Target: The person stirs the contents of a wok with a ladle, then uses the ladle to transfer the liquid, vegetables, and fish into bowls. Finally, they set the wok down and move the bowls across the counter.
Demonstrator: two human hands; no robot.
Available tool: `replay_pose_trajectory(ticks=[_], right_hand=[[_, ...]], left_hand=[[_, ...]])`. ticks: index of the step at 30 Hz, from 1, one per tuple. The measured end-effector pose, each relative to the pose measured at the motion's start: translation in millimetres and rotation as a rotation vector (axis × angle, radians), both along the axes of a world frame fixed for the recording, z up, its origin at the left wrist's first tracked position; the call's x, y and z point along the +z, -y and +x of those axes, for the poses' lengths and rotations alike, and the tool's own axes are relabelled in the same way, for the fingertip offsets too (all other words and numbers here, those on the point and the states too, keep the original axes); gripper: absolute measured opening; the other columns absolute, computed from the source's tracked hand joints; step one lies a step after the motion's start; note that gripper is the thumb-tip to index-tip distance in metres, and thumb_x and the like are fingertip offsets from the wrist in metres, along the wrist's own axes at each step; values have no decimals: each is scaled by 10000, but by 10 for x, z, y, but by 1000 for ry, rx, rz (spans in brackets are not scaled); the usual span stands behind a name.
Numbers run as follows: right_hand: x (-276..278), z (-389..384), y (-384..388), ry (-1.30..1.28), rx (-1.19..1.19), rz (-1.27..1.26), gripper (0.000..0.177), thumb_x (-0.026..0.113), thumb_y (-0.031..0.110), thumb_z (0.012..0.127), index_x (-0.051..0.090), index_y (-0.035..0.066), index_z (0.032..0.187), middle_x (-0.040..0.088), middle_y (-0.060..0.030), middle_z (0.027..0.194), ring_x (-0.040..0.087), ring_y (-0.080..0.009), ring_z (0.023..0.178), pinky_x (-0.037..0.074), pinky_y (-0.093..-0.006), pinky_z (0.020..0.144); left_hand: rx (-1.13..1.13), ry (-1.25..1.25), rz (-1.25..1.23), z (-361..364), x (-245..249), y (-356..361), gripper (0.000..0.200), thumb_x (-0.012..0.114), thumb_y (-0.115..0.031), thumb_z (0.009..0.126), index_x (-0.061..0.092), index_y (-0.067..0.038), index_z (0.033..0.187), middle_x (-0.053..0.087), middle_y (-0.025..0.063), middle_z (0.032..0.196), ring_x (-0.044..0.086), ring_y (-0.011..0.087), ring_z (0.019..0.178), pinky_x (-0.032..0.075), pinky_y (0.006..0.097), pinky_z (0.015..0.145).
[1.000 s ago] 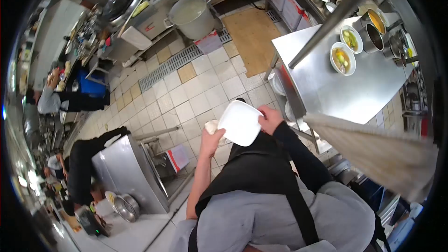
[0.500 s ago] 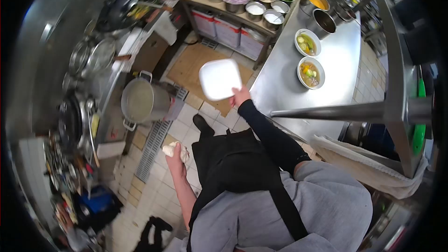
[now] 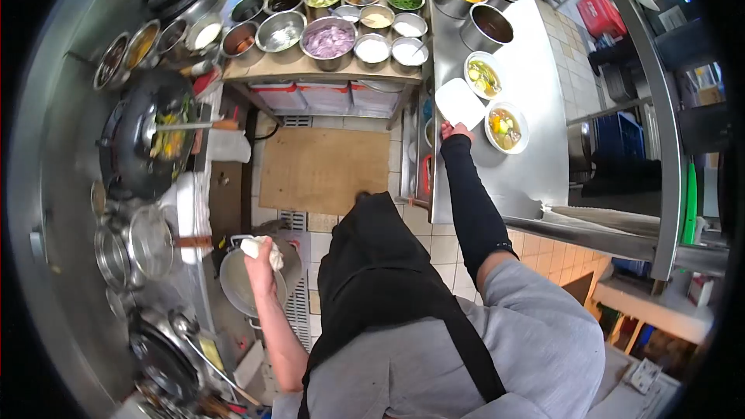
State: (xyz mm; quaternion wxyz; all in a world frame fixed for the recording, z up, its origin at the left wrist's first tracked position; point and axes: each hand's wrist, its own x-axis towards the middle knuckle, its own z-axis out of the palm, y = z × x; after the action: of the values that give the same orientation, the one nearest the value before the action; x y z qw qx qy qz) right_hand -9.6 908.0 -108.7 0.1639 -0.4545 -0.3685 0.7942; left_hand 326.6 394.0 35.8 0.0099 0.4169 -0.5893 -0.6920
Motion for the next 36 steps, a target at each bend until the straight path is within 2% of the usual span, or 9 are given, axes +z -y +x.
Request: replay_pose_trajectory(ticks=[12,15,17,20,22,26,30,32,36], right_hand=[[418,-24,-211,223,-101,-10,478,650,390,987,546,-49,1142,708,-210,978,706,-375,728,600,-493,610],[-1741,613,-1917,-96,63,-244,762,540,641,1005,366,133,1546,543,-261,1448,555,-517,1239,494,-679,958],[-1892,839,-2295,88,145,79,654,501,567,1048,486,71,1472,653,-181,1316,610,-361,1206,516,-560,1014],[-461,524,-1136,337,378,175,291,604,343,1035,639,79,1151,649,-60,823,618,-163,572,440,-281,398],[361,221,269,273,627,427,234,669,278,1012,635,87,1142,596,-46,718,493,-132,442,348,-273,354],[1032,-245,2757,-182,1241,732,245,681,250,1020,661,70,1186,629,-19,815,584,-113,665,481,-292,566],[1685,-521,4941,-819,1690,1339,642,737,294,918,516,2,1445,563,-265,1376,555,-450,1269,445,-482,1108],[1692,-597,5579,-556,2193,1365,625,687,244,939,454,18,1473,537,-292,1400,580,-467,1251,505,-518,1017],[1677,-640,6004,-624,2001,1236,518,653,219,957,494,40,1417,672,-311,1099,665,-503,997,532,-565,857]], left_hand=[[-12,64,71,-1222,-102,576,236,731,-197,983,652,-15,1112,703,96,846,671,180,656,541,305,566],[170,72,160,-1233,36,731,247,741,-199,982,664,-33,1148,724,102,891,699,200,686,567,342,591],[299,-15,255,-1177,40,977,224,744,-147,974,664,-40,1154,737,111,928,724,209,731,563,331,592],[437,-108,324,-1292,188,1362,311,700,-346,1018,669,-52,1114,723,107,883,688,197,708,521,313,566],[440,-227,342,-1382,228,1643,477,564,-533,1061,663,-68,1094,712,99,875,658,174,712,477,272,546],[549,-240,508,-1716,124,2055,701,464,-781,986,656,-114,1077,704,100,897,648,217,703,472,304,549],[554,-269,601,-2204,126,2026,696,454,-807,968,628,-134,1007,697,100,890,662,241,739,478,329,569],[546,-325,631,-2317,-185,2029,553,566,-677,996,623,-127,1016,698,101,916,673,239,774,495,330,588],[818,-359,716,-2541,-16,1998,323,721,-392,967,626,-90,1036,681,75,843,668,228,719,519,333,584]])
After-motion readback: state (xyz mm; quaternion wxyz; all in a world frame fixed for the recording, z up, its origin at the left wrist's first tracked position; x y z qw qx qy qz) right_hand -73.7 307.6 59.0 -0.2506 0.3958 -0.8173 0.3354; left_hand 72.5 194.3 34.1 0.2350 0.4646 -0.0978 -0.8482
